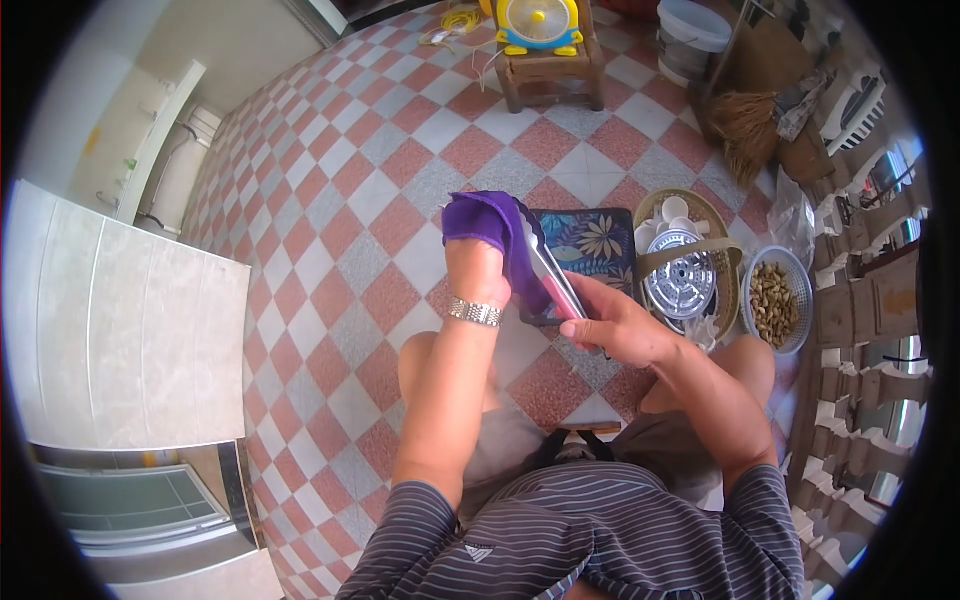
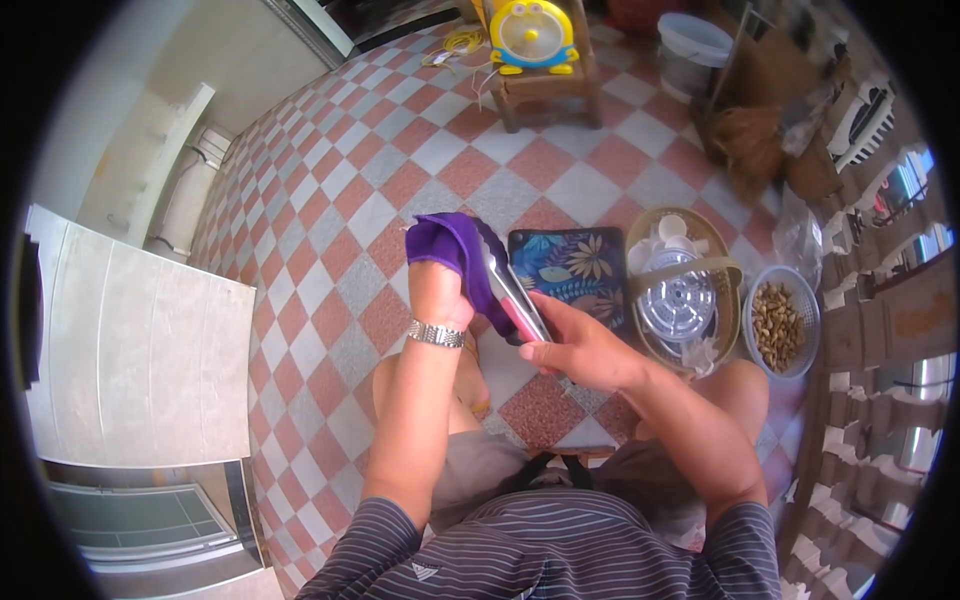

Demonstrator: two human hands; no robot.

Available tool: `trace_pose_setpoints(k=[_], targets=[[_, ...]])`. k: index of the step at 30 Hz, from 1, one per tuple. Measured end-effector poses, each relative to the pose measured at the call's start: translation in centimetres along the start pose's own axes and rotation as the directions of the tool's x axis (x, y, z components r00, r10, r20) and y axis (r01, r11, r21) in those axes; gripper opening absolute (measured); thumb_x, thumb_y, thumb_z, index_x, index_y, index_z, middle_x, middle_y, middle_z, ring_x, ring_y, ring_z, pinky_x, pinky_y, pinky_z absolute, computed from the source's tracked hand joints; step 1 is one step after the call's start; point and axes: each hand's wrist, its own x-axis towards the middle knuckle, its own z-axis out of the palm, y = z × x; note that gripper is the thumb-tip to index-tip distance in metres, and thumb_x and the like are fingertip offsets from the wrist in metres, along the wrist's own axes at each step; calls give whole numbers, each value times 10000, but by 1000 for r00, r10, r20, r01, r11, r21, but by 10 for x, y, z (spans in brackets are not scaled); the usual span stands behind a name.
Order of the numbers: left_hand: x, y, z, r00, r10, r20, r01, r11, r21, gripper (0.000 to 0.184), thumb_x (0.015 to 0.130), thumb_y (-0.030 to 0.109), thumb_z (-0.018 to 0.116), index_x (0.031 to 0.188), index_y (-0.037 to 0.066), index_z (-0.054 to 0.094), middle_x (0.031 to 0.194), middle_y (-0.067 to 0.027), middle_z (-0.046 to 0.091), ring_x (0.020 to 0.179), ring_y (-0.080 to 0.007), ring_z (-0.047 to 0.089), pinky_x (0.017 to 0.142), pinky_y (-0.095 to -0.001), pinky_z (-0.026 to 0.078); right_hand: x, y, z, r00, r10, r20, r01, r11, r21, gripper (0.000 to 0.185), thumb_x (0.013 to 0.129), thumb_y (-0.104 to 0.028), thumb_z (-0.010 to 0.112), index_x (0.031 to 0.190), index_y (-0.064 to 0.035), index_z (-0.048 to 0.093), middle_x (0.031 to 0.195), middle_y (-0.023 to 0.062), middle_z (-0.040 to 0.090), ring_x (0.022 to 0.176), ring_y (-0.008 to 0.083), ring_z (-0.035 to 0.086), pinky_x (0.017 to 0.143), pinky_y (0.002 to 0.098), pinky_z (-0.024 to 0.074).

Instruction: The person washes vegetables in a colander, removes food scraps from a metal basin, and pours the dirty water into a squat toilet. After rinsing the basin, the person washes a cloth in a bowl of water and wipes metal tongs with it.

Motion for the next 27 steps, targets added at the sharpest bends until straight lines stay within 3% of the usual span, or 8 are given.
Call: trace_pose_setpoints(k=[5,11,14,16,17,20,24,27], targets=[[5,1,-6,996,6,-93,-4,1000,14,143,924,206,649,969,72,634,871,-61,663,755,-179,641,650,-314,535,-10,5,6,996,47,-75,-48,999,-17,707,887,-75,696,1489,-33,328,1012,11,529,815,88,488,688,244,431],[17,1,-22,996,-88,-14,81,959,-273,220,963,309,609,962,89,614,889,-57,651,786,-202,640,683,-360,548,-23,-8,-7,976,-40,-214,57,996,75,706,799,-30,774,1409,3,422,1120,87,632,914,116,626,689,243,536],[-4,-6,-5,998,-63,16,65,983,-172,223,988,285,576,1057,75,607,980,-48,653,895,-193,643,781,-354,546,-14,-16,-7,855,-226,-467,142,968,-208,514,811,-33,762,1264,1,520,1017,65,650,844,129,637,682,250,536],[-21,-13,7,988,-109,108,120,987,-103,230,996,273,564,1092,68,602,1008,-42,653,922,-184,642,805,-342,543,0,4,-16,778,-338,-530,171,925,-339,460,813,-42,753,1219,-8,541,979,68,648,824,136,634,682,268,529],[-27,-18,12,977,-97,192,111,992,-64,171,978,165,578,1108,56,605,1039,-38,653,951,-155,632,809,-311,534,6,12,-17,737,-391,-551,178,899,-400,432,814,-46,749,1196,-12,551,960,69,647,814,140,633,681,277,525],[-36,-38,9,964,-3,267,-6,1000,31,196,940,50,596,1135,66,581,1078,-45,630,982,-159,632,842,-316,538,13,24,-10,688,-482,-542,121,813,-570,415,799,-55,744,1174,-23,570,915,83,644,778,156,626,685,300,514],[-30,-33,12,992,123,24,-125,987,105,216,920,-24,542,1125,30,581,1039,-61,635,971,-161,628,831,-309,531,14,35,10,639,-656,-402,138,612,-779,366,766,-2,711,1107,-20,581,945,131,584,763,256,615,686,346,509],[-23,-25,9,977,211,-23,-204,962,183,222,926,-22,532,1137,31,577,1049,-56,633,954,-157,617,823,-303,518,14,39,22,619,-711,-334,195,550,-812,300,762,48,660,1041,-7,565,980,164,554,861,349,582,729,389,490]])
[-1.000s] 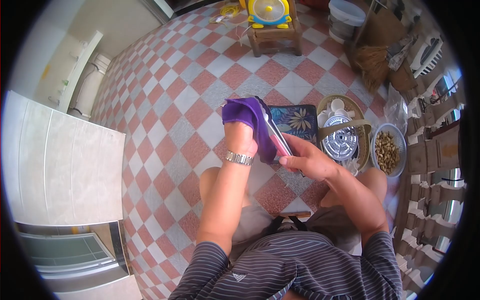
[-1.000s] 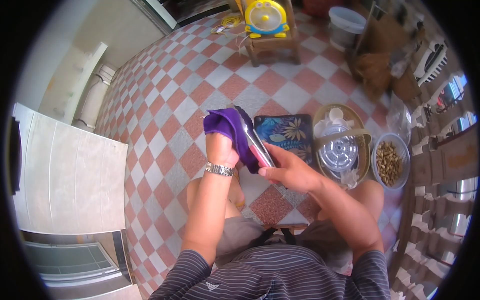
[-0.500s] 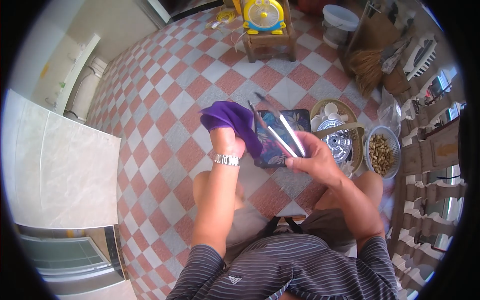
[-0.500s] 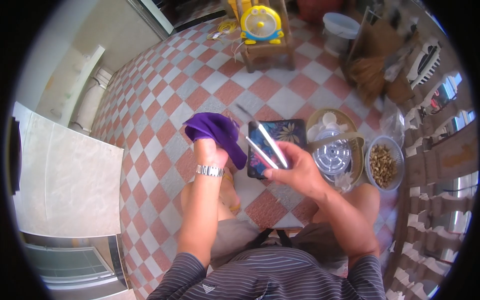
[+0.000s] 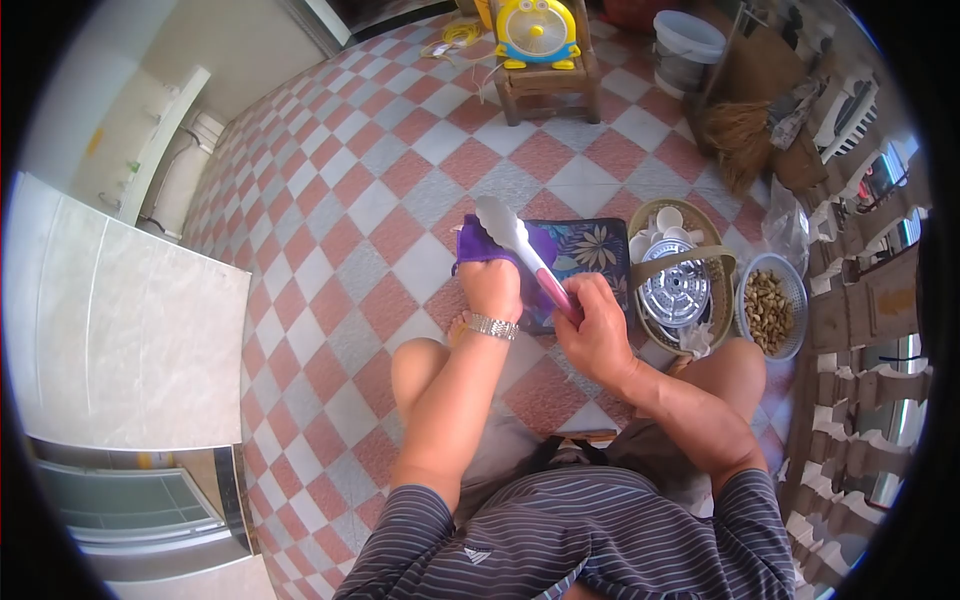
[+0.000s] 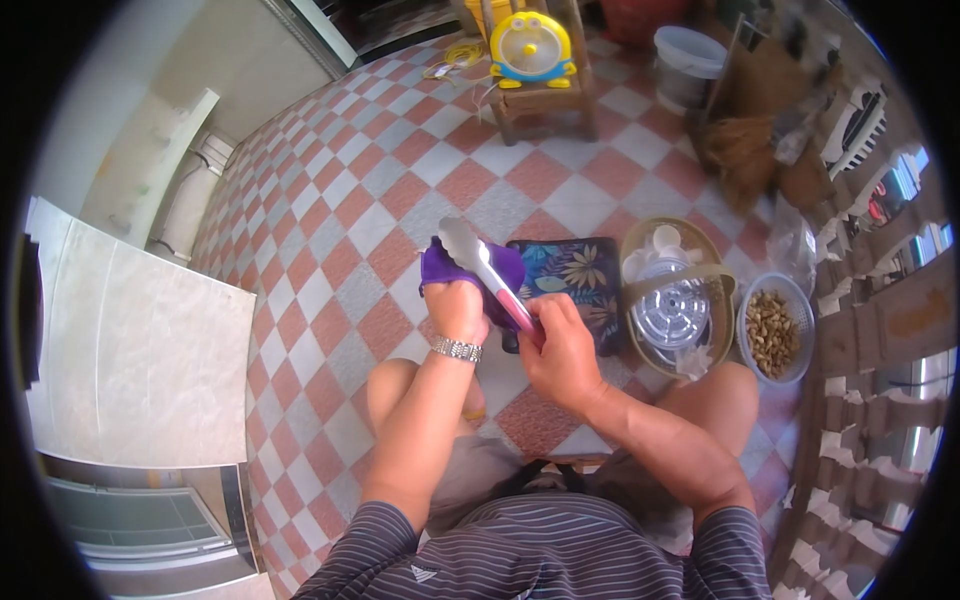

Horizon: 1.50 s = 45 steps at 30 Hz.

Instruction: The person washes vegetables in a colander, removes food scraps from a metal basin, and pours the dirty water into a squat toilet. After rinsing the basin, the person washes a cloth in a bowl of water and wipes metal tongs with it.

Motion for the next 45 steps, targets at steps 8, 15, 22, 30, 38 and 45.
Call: trace_pose_setpoints(k=[8,15,22,30,38,45], targets=[[20,18,-14,938,324,-119,-275,910,311,137,981,114,509,967,24,610,935,-72,660,883,-163,630,770,-302,524,-4,-14,-6,998,-48,46,48,999,10,255,769,61,645,996,0,546,992,178,544,884,377,559,739,409,472],[46,27,-48,994,-104,30,108,959,-261,411,1004,424,464,869,65,611,821,-81,652,774,-257,631,755,-436,549,-15,-5,-22,993,-106,-52,105,994,-36,269,755,71,644,987,-3,530,1019,188,551,879,390,578,718,408,496],[2,16,-5,924,-20,382,115,967,-229,120,975,132,586,1065,54,601,1016,-27,633,889,-122,615,789,-283,535,6,17,-19,987,-130,-97,115,983,-146,277,772,79,628,1022,-1,542,1035,202,575,881,380,592,734,394,495],[-3,17,-8,977,-39,209,80,978,-192,136,927,54,612,1058,18,620,995,-66,655,899,-160,636,797,-308,542,-9,9,-2,993,16,114,-6,997,-83,185,858,22,577,1030,-19,522,914,198,548,802,420,568,698,450,472],[15,16,-14,945,-132,-298,89,984,-153,117,957,110,566,983,26,642,909,-78,666,798,-188,643,723,-305,544,-18,-5,1,981,33,190,13,973,-232,228,836,-16,600,1034,-57,494,966,180,563,808,442,587,673,507,477],[35,35,-42,976,-218,-12,197,903,-381,175,975,211,551,904,69,624,801,-74,641,692,-219,630,628,-384,545,1,3,-25,996,67,63,-48,963,-266,176,843,-89,645,994,-63,558,973,147,585,785,387,617,672,455,504]])
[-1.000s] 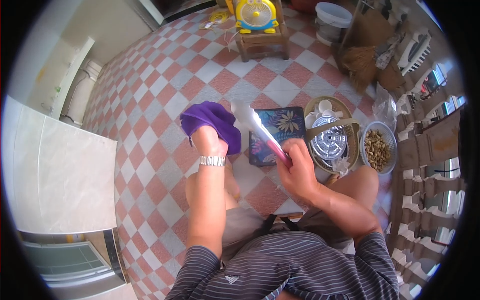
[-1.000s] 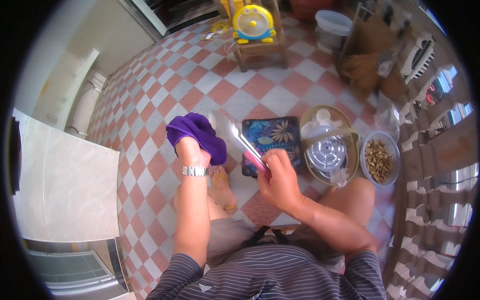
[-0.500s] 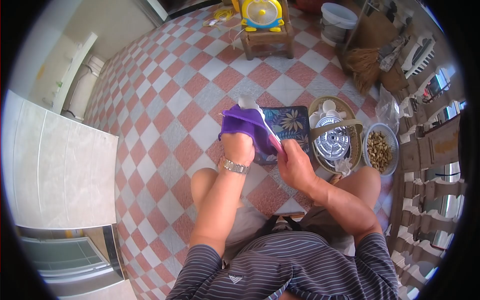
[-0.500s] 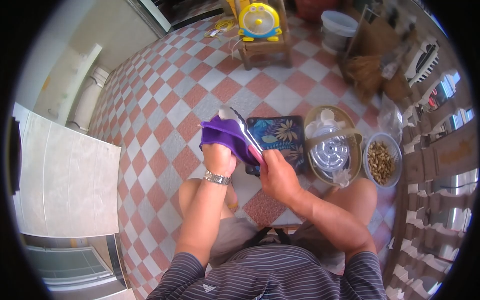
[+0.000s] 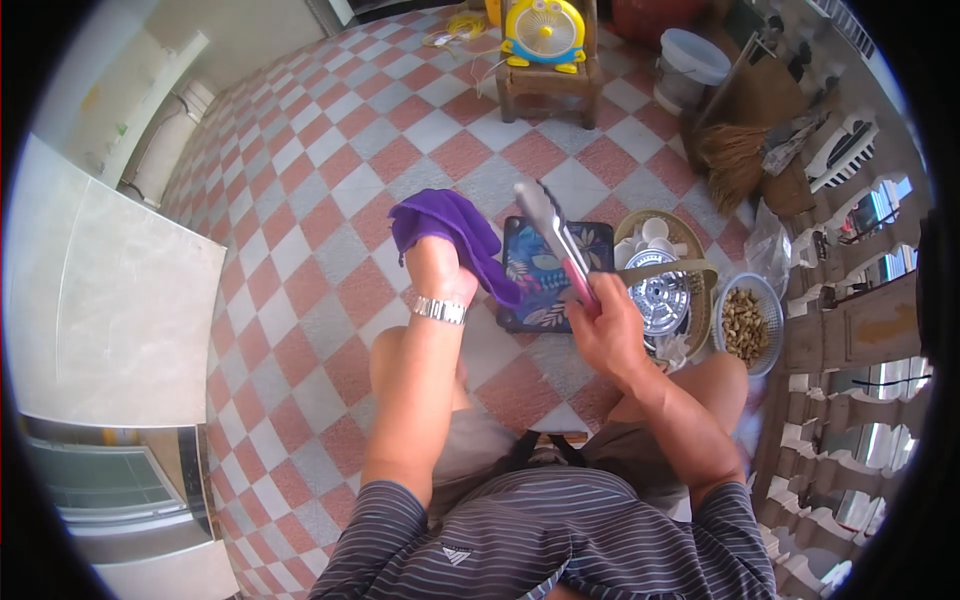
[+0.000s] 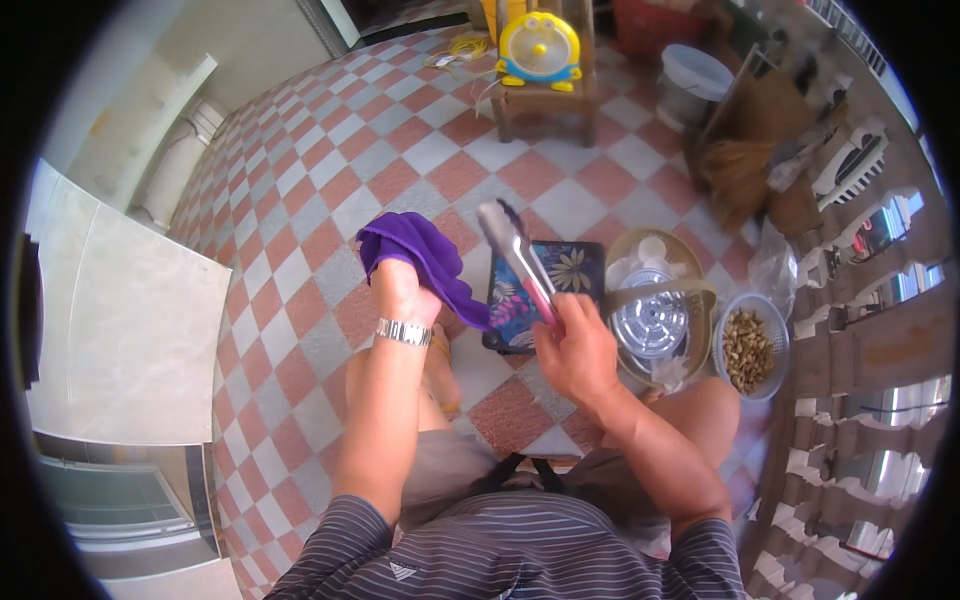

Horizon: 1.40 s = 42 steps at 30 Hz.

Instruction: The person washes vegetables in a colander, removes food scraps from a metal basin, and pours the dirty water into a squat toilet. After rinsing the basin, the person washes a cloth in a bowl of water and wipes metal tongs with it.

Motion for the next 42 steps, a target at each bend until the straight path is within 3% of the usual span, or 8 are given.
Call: trace_pose_setpoints(k=[5,12,17,19,27,31,37,42], targets=[[-26,-28,10,963,-50,264,13,990,143,217,972,220,606,1135,76,603,1049,-71,676,959,-193,666,851,-361,553,14,3,-2,993,-28,-117,30,999,17,395,843,-164,706,1226,-95,634,1022,151,603,776,288,647,687,363,534],[-30,-42,11,994,-27,109,-13,937,349,157,885,26,605,1032,20,661,959,-45,685,860,-132,646,726,-278,519,6,0,15,924,-335,-185,298,933,-201,627,800,-95,715,1393,-139,518,1124,147,554,775,308,641,649,369,534],[-23,-47,10,978,203,49,-203,874,441,118,854,-21,562,910,19,657,832,-43,673,736,-136,637,600,-286,488,1,-10,15,990,112,81,-128,965,229,525,844,-109,671,1340,-40,512,944,209,629,753,366,645,662,406,521],[-28,-42,14,961,253,109,-268,764,587,125,834,-29,543,867,23,652,784,-65,676,688,-179,644,572,-318,478,-1,-4,20,961,111,254,-157,973,169,452,898,-134,639,1311,-32,486,753,192,625,689,317,666,653,404,515],[0,-27,-7,563,640,523,-630,-77,773,59,852,50,598,842,30,653,750,-129,679,645,-286,662,565,-386,491,-7,-26,9,960,117,253,-156,977,142,339,908,-168,605,1189,9,536,852,276,646,795,458,635,708,499,499],[-3,2,10,924,368,-108,-289,854,433,105,943,100,579,976,27,647,927,-77,695,798,-212,683,657,-336,541,-11,-19,-6,929,191,317,-285,916,282,312,897,-167,635,1152,-2,566,792,204,635,705,321,651,675,434,507],[-15,-33,1,973,-186,138,144,953,266,249,874,-34,525,1112,-10,593,990,-98,672,881,-193,670,720,-322,547,10,-7,-30,798,205,567,-591,450,669,433,898,-90,623,1301,15,503,775,3,541,647,69,493,540,243,365],[-39,-60,-5,715,-435,548,361,900,244,310,862,26,560,1168,-23,584,1105,-147,652,999,-261,637,901,-371,496,11,4,-13,852,208,480,-517,474,713,336,879,-97,637,1191,1,559,758,24,571,632,100,530,557,277,427]])
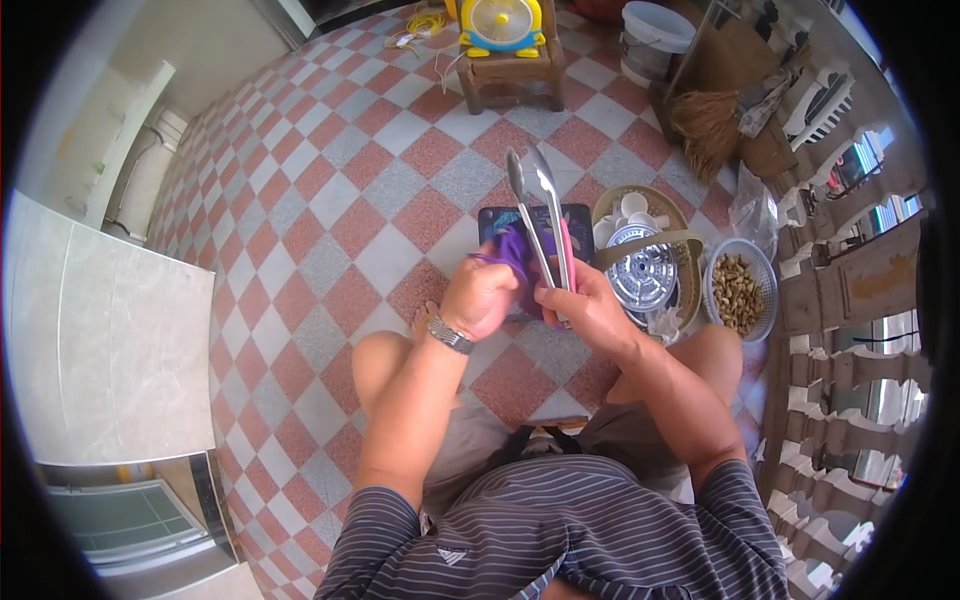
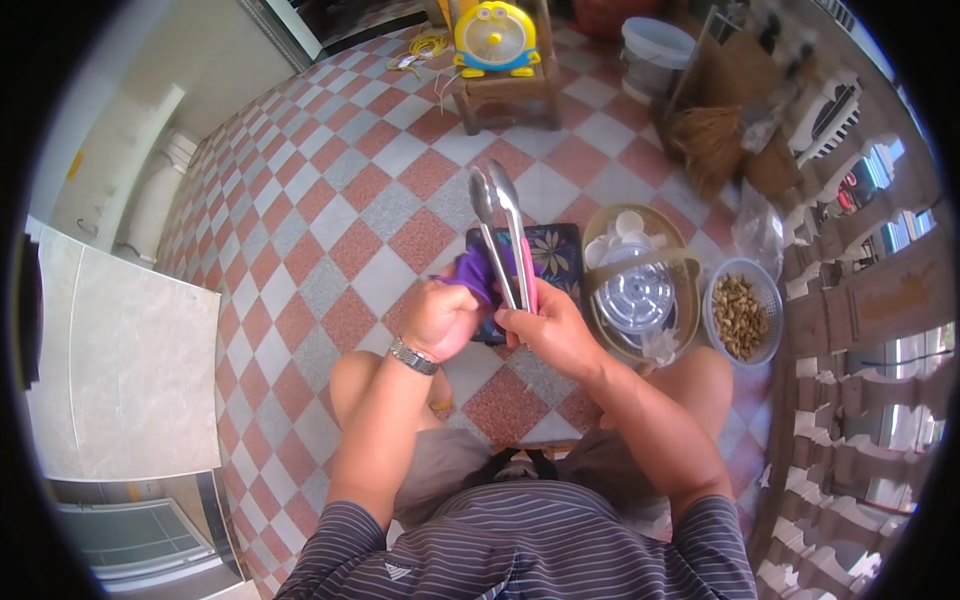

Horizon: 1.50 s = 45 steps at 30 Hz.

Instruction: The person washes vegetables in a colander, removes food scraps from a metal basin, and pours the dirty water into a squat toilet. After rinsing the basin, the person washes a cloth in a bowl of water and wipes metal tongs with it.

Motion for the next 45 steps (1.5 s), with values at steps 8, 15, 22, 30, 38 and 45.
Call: trace_pose_setpoints(k=[8,15,22,30,38,45], targets=[[-4,-12,20,995,-78,-59,77,997,-15,161,848,118,722,918,116,578,841,9,584,760,-117,589,753,-301,499,-8,7,15,928,-361,88,221,345,-912,415,798,-186,729,1141,-3,584,988,120,625,795,212,622,683,336,506],[-9,9,27,979,112,-173,-141,976,-165,430,728,-4,465,1137,-51,588,1049,-130,662,962,-242,657,904,-366,529,0,-5,-12,694,-712,111,516,383,-766,654,833,-293,752,1357,-5,487,1126,161,606,995,304,620,890,362,493],[-18,1,17,998,-60,20,61,994,-93,432,730,-27,491,1155,-57,563,1045,-126,643,996,-244,641,923,-393,518,14,-3,-9,947,290,137,-311,725,615,473,946,-299,662,1298,-12,532,1178,141,618,1002,217,624,851,404,515],[-9,10,27,971,-120,-206,107,991,-75,367,775,44,483,1104,-88,580,1000,-165,652,898,-283,675,853,-452,570,28,5,-14,898,-95,-429,148,985,92,302,933,-143,639,1155,61,614,1026,120,679,913,164,649,814,284,527],[-13,13,17,968,-140,-208,117,986,-118,616,786,91,468,1379,-50,379,1071,-166,613,1054,-322,616,939,-554,518,37,-35,-50,923,-77,-376,308,734,605,333,967,-121,537,1264,27,506,1129,146,647,946,250,669,829,348,554],[-13,4,29,989,-30,-144,83,924,373,457,943,207,607,1319,-28,493,921,-73,642,809,-162,648,704,-304,559,37,-16,-28,944,-157,-291,263,890,372,306,953,-147,602,1227,-14,574,1079,89,671,943,173,659,834,306,537]])
